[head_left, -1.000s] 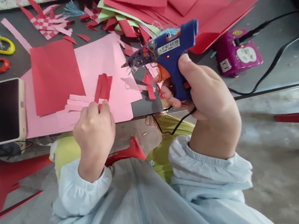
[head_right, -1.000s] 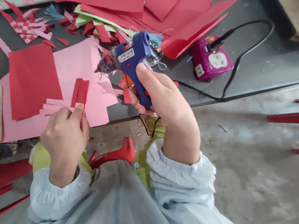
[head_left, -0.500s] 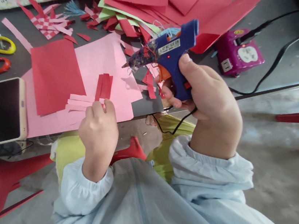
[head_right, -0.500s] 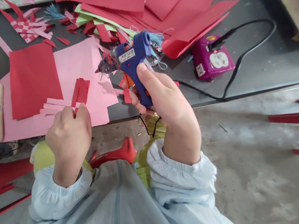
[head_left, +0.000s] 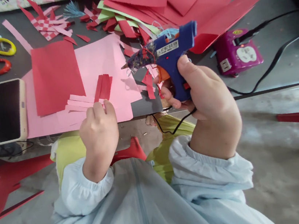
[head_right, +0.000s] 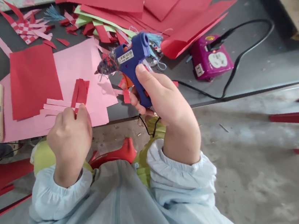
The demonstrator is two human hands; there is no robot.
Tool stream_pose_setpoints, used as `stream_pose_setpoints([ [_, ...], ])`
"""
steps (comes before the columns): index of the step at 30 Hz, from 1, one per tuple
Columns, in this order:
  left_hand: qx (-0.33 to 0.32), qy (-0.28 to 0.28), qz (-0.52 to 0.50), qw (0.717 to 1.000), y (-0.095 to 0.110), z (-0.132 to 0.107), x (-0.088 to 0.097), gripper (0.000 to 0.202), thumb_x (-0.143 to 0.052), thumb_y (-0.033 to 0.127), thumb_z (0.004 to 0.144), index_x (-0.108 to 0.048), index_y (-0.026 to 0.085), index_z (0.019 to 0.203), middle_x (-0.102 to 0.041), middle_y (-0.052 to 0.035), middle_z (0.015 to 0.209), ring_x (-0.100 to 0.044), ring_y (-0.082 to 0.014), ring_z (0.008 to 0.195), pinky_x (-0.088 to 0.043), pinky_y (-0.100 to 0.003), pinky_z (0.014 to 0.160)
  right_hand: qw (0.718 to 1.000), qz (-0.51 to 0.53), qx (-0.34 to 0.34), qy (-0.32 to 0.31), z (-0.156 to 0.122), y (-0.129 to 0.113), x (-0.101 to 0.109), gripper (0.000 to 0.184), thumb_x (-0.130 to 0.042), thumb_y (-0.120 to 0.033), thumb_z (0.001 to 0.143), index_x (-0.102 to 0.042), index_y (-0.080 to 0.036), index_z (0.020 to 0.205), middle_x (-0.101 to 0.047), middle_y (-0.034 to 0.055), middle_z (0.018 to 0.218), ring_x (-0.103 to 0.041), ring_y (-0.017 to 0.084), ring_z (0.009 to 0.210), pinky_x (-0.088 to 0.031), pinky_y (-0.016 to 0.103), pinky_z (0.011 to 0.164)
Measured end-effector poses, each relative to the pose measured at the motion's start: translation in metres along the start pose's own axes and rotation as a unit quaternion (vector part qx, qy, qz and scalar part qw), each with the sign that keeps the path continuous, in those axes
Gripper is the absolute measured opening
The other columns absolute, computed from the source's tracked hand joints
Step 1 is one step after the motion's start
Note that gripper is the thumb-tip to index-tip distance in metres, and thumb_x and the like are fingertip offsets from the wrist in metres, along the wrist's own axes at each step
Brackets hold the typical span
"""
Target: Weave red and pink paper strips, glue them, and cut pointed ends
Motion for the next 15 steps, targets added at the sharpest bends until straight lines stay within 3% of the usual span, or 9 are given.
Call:
stream_pose_setpoints([
  [7, 0.009, -0.044, 0.005, 0.999, -0.0004, 0.0022, -0.0042, 0.048, -0.029, 0.005, 0.095, -0.073, 0.011, 0.114, -0.068, -0.0138, 0.079, -0.063, -0.0235, 0.069, -0.027, -0.034, 0.047, 1.000, -0.025, -0.001, -0.006, 0.0001, 0.0017, 0.0008, 0.059, -0.037, -0.054, 0.102, -0.057, -0.017, 0.060, -0.049, -0.0005, 0.048, -0.042, 0.005, 0.035, -0.022, 0.016, 0.032],
  [15, 0.010, -0.072, 0.003, 0.997, 0.0004, 0.0020, -0.0056, 0.049, -0.027, 0.004, 0.096, -0.071, 0.011, 0.117, -0.068, -0.0139, 0.083, -0.064, -0.0229, 0.074, -0.030, -0.033, 0.048, 1.000, -0.025, 0.002, 0.000, 0.0000, 0.0015, 0.0015, 0.055, -0.039, -0.051, 0.102, -0.056, -0.018, 0.061, -0.049, -0.0007, 0.049, -0.043, 0.006, 0.036, -0.023, 0.017, 0.033],
])
Point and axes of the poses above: each hand's wrist, its own z-axis towards the middle knuckle, its own x-axis out of the back of the hand, y = z × x, the point moved 8 cm from there along z, towards the middle knuckle
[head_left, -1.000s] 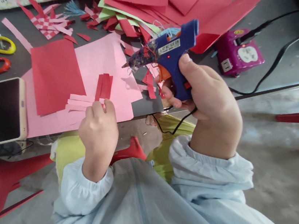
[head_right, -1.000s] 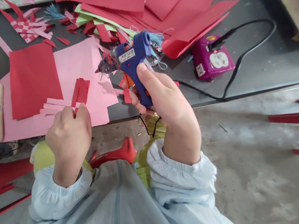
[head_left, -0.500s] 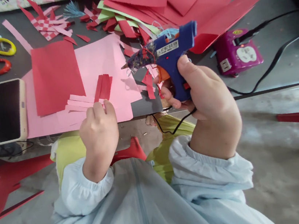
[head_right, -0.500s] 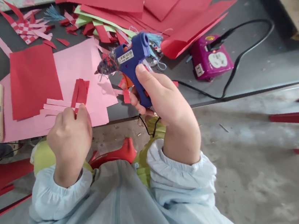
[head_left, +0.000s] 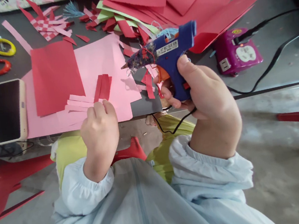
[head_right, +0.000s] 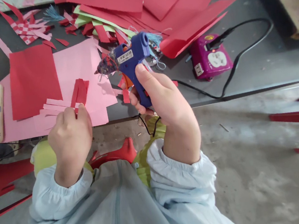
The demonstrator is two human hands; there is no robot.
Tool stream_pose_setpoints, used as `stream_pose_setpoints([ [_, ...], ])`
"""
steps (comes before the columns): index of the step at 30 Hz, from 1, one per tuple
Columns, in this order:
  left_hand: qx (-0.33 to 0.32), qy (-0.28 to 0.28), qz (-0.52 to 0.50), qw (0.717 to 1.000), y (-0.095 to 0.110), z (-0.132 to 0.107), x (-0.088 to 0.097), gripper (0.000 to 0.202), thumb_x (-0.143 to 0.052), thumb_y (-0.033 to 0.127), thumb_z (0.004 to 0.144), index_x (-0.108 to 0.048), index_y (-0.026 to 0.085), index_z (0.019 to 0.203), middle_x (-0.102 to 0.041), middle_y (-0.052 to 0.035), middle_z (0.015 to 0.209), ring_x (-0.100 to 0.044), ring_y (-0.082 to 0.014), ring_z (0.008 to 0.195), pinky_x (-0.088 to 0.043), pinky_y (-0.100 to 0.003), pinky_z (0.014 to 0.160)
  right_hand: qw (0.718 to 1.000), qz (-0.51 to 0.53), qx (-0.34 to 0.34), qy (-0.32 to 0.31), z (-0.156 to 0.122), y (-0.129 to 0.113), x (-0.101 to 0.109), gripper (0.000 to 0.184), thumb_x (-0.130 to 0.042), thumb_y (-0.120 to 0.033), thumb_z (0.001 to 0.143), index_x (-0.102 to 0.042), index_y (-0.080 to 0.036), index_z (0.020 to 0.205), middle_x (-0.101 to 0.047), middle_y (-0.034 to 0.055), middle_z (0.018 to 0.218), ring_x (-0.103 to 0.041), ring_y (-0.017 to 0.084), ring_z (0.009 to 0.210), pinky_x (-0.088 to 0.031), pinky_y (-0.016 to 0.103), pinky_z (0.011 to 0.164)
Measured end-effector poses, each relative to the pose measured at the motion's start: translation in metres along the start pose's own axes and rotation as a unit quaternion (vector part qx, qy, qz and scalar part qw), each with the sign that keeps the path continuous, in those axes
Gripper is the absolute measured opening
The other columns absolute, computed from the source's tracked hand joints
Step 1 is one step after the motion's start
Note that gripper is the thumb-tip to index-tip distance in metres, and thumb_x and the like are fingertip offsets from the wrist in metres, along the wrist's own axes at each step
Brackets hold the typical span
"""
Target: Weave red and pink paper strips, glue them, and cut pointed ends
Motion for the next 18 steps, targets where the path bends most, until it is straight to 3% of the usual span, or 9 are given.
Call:
stream_pose_setpoints([
  [6, 0.012, 0.034, -0.038, 0.999, -0.003, -0.003, 0.002, 0.041, -0.033, 0.012, 0.099, -0.070, 0.010, 0.117, -0.069, -0.0129, 0.082, -0.063, -0.0230, 0.074, -0.032, -0.035, 0.050, 0.999, 0.033, 0.012, 0.001, -0.002, -0.005, -0.001, 0.051, -0.047, -0.056, 0.098, -0.058, -0.018, 0.067, -0.057, 0.0008, 0.059, -0.042, 0.006, 0.039, -0.023, 0.018, 0.032],
  [13, -0.003, 0.087, -0.040, 0.995, -0.004, -0.009, 0.010, 0.034, -0.037, 0.013, 0.097, -0.071, 0.013, 0.096, -0.066, -0.0110, 0.075, -0.059, -0.0229, 0.067, -0.033, -0.036, 0.049, 0.999, 0.031, 0.009, 0.009, -0.001, -0.004, 0.001, 0.052, -0.049, -0.061, 0.096, -0.056, -0.018, 0.067, -0.054, -0.0003, 0.057, -0.043, 0.004, 0.039, -0.023, 0.016, 0.032],
  [18, 0.009, 0.057, -0.064, 0.996, -0.005, -0.011, 0.005, 0.032, -0.038, 0.011, 0.095, -0.071, 0.014, 0.094, -0.064, -0.0115, 0.075, -0.057, -0.0233, 0.067, -0.029, -0.036, 0.048, 1.000, 0.009, 0.004, 0.012, -0.001, -0.003, 0.002, 0.058, -0.044, -0.062, 0.097, -0.057, -0.017, 0.062, -0.049, -0.0009, 0.050, -0.041, 0.005, 0.037, -0.023, 0.016, 0.032],
])
Point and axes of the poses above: each hand's wrist, its own z-axis towards the middle knuckle, its own x-axis out of the back of the hand, y = z × x, the point moved 8 cm from there along z, towards the middle knuckle
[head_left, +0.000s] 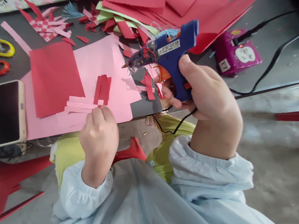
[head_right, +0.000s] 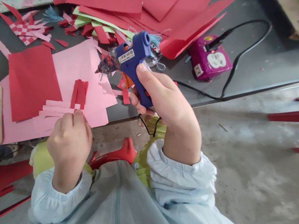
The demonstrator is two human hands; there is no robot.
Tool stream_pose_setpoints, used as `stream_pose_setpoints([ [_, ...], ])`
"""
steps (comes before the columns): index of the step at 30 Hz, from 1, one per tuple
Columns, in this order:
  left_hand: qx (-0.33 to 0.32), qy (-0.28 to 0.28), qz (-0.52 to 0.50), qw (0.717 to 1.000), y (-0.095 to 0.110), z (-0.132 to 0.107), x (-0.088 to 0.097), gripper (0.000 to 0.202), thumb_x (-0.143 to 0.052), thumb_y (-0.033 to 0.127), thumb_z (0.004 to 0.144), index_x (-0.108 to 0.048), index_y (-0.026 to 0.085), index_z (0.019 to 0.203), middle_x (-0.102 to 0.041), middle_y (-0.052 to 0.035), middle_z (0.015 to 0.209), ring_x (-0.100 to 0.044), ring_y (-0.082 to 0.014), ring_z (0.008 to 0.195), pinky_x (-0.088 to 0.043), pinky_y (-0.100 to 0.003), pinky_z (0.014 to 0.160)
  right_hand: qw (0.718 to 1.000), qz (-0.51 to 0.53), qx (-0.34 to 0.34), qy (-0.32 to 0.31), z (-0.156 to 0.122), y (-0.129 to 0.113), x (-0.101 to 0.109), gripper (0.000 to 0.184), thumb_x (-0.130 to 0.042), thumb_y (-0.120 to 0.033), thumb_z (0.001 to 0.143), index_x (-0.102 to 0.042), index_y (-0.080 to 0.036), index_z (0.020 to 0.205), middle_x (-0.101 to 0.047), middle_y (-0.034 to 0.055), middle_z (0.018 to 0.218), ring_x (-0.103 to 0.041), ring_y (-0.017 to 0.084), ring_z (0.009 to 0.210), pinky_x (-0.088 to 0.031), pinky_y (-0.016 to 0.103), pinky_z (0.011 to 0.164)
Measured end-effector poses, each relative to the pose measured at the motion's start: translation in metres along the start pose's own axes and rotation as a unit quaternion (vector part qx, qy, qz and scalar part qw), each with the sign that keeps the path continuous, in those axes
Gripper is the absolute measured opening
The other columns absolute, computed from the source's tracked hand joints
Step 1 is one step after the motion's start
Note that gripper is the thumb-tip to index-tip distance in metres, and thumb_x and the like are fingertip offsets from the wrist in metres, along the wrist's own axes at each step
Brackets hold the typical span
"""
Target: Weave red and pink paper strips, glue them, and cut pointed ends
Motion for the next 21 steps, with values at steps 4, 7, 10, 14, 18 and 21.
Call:
stream_pose_setpoints([
  [4, 0.018, -0.024, -0.037, 0.999, -0.004, 0.001, -0.003, 0.032, -0.040, 0.010, 0.093, -0.071, 0.016, 0.090, -0.064, -0.0107, 0.075, -0.057, -0.0230, 0.068, -0.028, -0.036, 0.050, 1.000, -0.011, -0.006, 0.002, -0.003, -0.001, -0.001, 0.059, -0.040, -0.057, 0.100, -0.059, -0.017, 0.061, -0.051, 0.0005, 0.052, -0.040, 0.005, 0.038, -0.025, 0.018, 0.033],
  [7, 0.007, -0.014, -0.049, 0.999, -0.009, 0.001, 0.001, 0.027, -0.045, 0.010, 0.089, -0.070, 0.017, 0.084, -0.064, -0.0092, 0.072, -0.059, -0.0238, 0.069, -0.031, -0.035, 0.051, 1.000, -0.011, 0.003, 0.004, -0.005, -0.003, -0.001, 0.055, -0.045, -0.059, 0.097, -0.059, -0.018, 0.064, -0.053, 0.0006, 0.055, -0.041, 0.006, 0.039, -0.026, 0.019, 0.034],
  [10, -0.004, -0.007, -0.065, 0.998, -0.017, -0.001, 0.004, 0.028, -0.046, 0.007, 0.085, -0.072, 0.018, 0.082, -0.067, -0.0080, 0.071, -0.063, -0.0246, 0.072, -0.039, -0.035, 0.054, 0.999, -0.027, 0.019, 0.010, -0.005, -0.004, 0.000, 0.057, -0.044, -0.061, 0.097, -0.056, -0.019, 0.062, -0.050, 0.0000, 0.053, -0.041, 0.006, 0.039, -0.026, 0.019, 0.034],
  [14, -0.006, 0.003, -0.092, 0.996, -0.028, -0.005, 0.006, 0.033, -0.046, 0.007, 0.084, -0.075, 0.020, 0.087, -0.074, -0.0061, 0.076, -0.068, -0.0232, 0.073, -0.045, -0.033, 0.056, 0.999, -0.035, 0.014, 0.020, -0.005, -0.003, 0.001, 0.054, -0.046, -0.065, 0.095, -0.058, -0.022, 0.064, -0.047, -0.0008, 0.050, -0.038, 0.009, 0.037, -0.025, 0.023, 0.033],
  [18, -0.020, 0.020, -0.116, 0.993, -0.032, -0.010, 0.010, 0.033, -0.046, 0.006, 0.084, -0.076, 0.021, 0.088, -0.077, -0.0041, 0.080, -0.071, -0.0215, 0.074, -0.049, -0.031, 0.057, 0.999, -0.043, 0.016, 0.009, -0.007, -0.005, -0.002, 0.050, -0.049, -0.063, 0.094, -0.062, -0.025, 0.065, -0.047, -0.0004, 0.051, -0.034, 0.011, 0.037, -0.024, 0.028, 0.034],
  [21, -0.047, 0.035, -0.143, 0.988, -0.030, -0.013, 0.014, 0.035, -0.045, 0.004, 0.083, -0.075, 0.019, 0.093, -0.079, -0.0050, 0.087, -0.074, -0.0222, 0.082, -0.057, -0.032, 0.066, 0.999, -0.035, 0.021, 0.000, -0.007, -0.006, -0.007, 0.047, -0.050, -0.062, 0.094, -0.063, -0.026, 0.066, -0.047, -0.0008, 0.051, -0.032, 0.011, 0.037, -0.020, 0.029, 0.034],
])
Point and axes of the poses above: each hand's wrist, its own z-axis towards the middle knuckle, its own x-axis out of the back of the hand, y = z × x, the point moved 8 cm from there along z, towards the middle knuckle
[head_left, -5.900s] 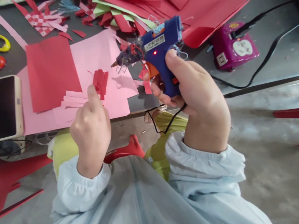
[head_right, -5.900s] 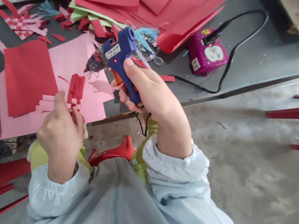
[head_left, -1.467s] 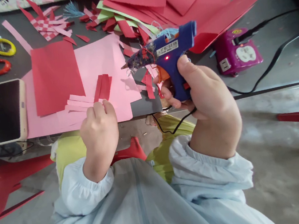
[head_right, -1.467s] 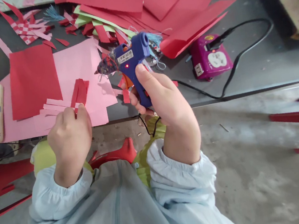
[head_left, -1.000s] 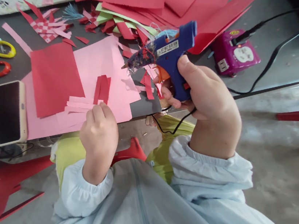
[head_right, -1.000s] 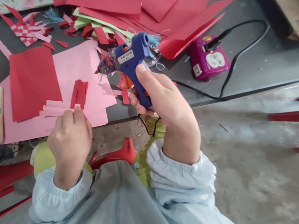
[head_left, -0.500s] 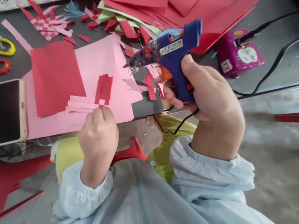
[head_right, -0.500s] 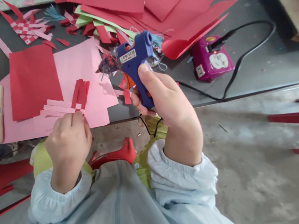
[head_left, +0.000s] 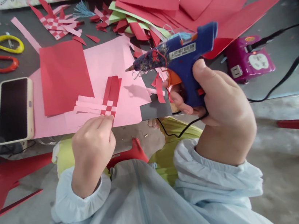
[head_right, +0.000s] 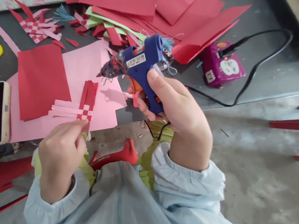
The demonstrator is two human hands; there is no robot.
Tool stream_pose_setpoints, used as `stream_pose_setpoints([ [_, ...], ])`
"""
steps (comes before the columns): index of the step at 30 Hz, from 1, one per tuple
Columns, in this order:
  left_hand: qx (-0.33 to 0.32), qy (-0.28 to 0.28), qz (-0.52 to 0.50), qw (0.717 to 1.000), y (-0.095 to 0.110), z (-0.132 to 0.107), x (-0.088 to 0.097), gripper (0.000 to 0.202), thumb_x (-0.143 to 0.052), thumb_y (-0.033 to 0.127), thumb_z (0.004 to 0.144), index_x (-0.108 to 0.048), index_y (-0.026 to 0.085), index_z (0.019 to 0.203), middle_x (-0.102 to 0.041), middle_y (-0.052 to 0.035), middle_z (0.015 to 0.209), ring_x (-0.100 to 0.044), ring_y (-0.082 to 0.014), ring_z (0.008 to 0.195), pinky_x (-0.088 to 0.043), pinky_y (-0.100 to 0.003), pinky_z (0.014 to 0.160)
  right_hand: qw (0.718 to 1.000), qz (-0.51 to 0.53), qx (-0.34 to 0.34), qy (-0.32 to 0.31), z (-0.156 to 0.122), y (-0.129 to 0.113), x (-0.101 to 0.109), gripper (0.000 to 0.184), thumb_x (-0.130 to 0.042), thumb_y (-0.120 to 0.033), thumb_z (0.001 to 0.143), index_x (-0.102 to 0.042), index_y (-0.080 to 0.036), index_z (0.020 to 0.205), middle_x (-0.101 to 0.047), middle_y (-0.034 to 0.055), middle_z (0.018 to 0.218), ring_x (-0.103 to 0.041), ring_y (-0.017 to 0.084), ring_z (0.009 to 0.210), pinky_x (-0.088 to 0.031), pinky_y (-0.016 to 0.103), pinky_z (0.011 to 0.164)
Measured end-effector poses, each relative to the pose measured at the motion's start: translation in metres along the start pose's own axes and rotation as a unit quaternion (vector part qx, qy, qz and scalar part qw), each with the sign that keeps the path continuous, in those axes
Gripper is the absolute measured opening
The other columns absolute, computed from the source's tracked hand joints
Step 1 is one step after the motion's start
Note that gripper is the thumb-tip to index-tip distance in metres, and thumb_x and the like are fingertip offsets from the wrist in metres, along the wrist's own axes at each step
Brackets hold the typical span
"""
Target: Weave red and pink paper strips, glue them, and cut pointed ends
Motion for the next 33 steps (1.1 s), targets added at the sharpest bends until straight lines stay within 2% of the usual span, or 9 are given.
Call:
stream_pose_setpoints([
  [4, -0.035, 0.010, -0.023, 0.999, 0.006, -0.002, 0.004, 0.035, -0.043, 0.000, 0.083, -0.074, 0.013, 0.093, -0.079, -0.0085, 0.092, -0.075, -0.0241, 0.086, -0.061, -0.035, 0.072, 1.000, 0.016, 0.016, 0.003, 0.000, -0.003, -0.005, 0.044, -0.049, -0.058, 0.096, -0.068, -0.025, 0.073, -0.056, -0.0004, 0.056, -0.037, 0.010, 0.038, -0.017, 0.027, 0.036],
  [8, -0.043, 0.007, -0.035, 0.998, 0.005, -0.002, 0.003, 0.033, -0.045, 0.000, 0.083, -0.074, 0.013, 0.095, -0.079, -0.0095, 0.093, -0.075, -0.0249, 0.091, -0.062, -0.036, 0.078, 0.999, 0.031, -0.007, 0.010, 0.001, -0.001, -0.008, 0.044, -0.050, -0.050, 0.096, -0.063, -0.021, 0.066, -0.057, 0.0000, 0.056, -0.039, 0.008, 0.038, -0.018, 0.025, 0.036],
  [11, -0.041, 0.010, -0.043, 0.998, 0.003, -0.002, 0.002, 0.033, -0.047, 0.001, 0.083, -0.074, 0.016, 0.095, -0.078, -0.0082, 0.093, -0.074, -0.0250, 0.098, -0.063, -0.038, 0.084, 0.999, 0.040, -0.018, 0.003, 0.003, 0.000, -0.012, 0.049, -0.050, -0.054, 0.095, -0.059, -0.020, 0.061, -0.056, 0.0000, 0.054, -0.037, 0.007, 0.036, -0.017, 0.024, 0.035],
  [17, 0.007, 0.019, -0.070, 0.997, -0.005, -0.005, 0.001, 0.036, -0.047, 0.003, 0.084, -0.075, 0.020, 0.100, -0.080, -0.0057, 0.098, -0.076, -0.0222, 0.095, -0.062, -0.035, 0.081, 0.999, 0.034, -0.013, -0.004, 0.005, -0.002, -0.016, 0.047, -0.052, -0.057, 0.094, -0.063, -0.022, 0.064, -0.055, -0.0004, 0.051, -0.035, 0.009, 0.036, -0.018, 0.023, 0.033],
  [21, 0.059, 0.062, -0.097, 0.992, -0.015, -0.008, 0.007, 0.038, -0.046, 0.001, 0.084, -0.074, 0.020, 0.099, -0.081, -0.0030, 0.099, -0.077, -0.0196, 0.092, -0.061, -0.030, 0.078, 0.999, 0.040, -0.013, 0.001, 0.006, -0.001, -0.016, 0.046, -0.051, -0.053, 0.095, -0.062, -0.021, 0.064, -0.056, -0.0002, 0.053, -0.036, 0.008, 0.035, -0.017, 0.022, 0.033],
  [25, 0.085, 0.106, -0.094, 0.986, -0.024, -0.009, 0.012, 0.037, -0.046, 0.000, 0.083, -0.074, 0.020, 0.098, -0.080, -0.0024, 0.097, -0.075, -0.0194, 0.094, -0.059, -0.031, 0.086, 0.999, 0.038, -0.013, -0.004, 0.005, -0.001, -0.016, 0.046, -0.052, -0.056, 0.094, -0.062, -0.022, 0.064, -0.054, -0.0001, 0.053, -0.034, 0.008, 0.036, -0.015, 0.023, 0.033],
  [30, 0.063, 0.063, -0.082, 0.993, -0.022, -0.003, 0.002, 0.039, -0.044, 0.002, 0.085, -0.071, 0.020, 0.106, -0.078, -0.0056, 0.106, -0.072, -0.0226, 0.103, -0.056, -0.037, 0.096, 1.000, 0.006, -0.017, -0.016, 0.003, -0.001, -0.018, 0.048, -0.051, -0.060, 0.093, -0.062, -0.026, 0.062, -0.055, 0.0003, 0.056, -0.034, 0.010, 0.038, -0.016, 0.027, 0.035],
  [33, 0.036, 0.048, -0.082, 0.995, -0.017, -0.001, -0.003, 0.038, -0.044, 0.002, 0.085, -0.070, 0.019, 0.106, -0.077, -0.0071, 0.107, -0.071, -0.0238, 0.105, -0.056, -0.040, 0.098, 1.000, 0.014, -0.016, -0.016, 0.004, -0.001, -0.018, 0.042, -0.053, -0.060, 0.092, -0.068, -0.029, 0.068, -0.056, 0.0005, 0.059, -0.037, 0.012, 0.040, -0.016, 0.028, 0.035],
])
Point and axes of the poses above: each hand's wrist, its own z-axis towards the middle knuckle, its own x-axis out of the back of the hand, y = z × x, the point moved 8 cm from there along z, towards the middle knuckle
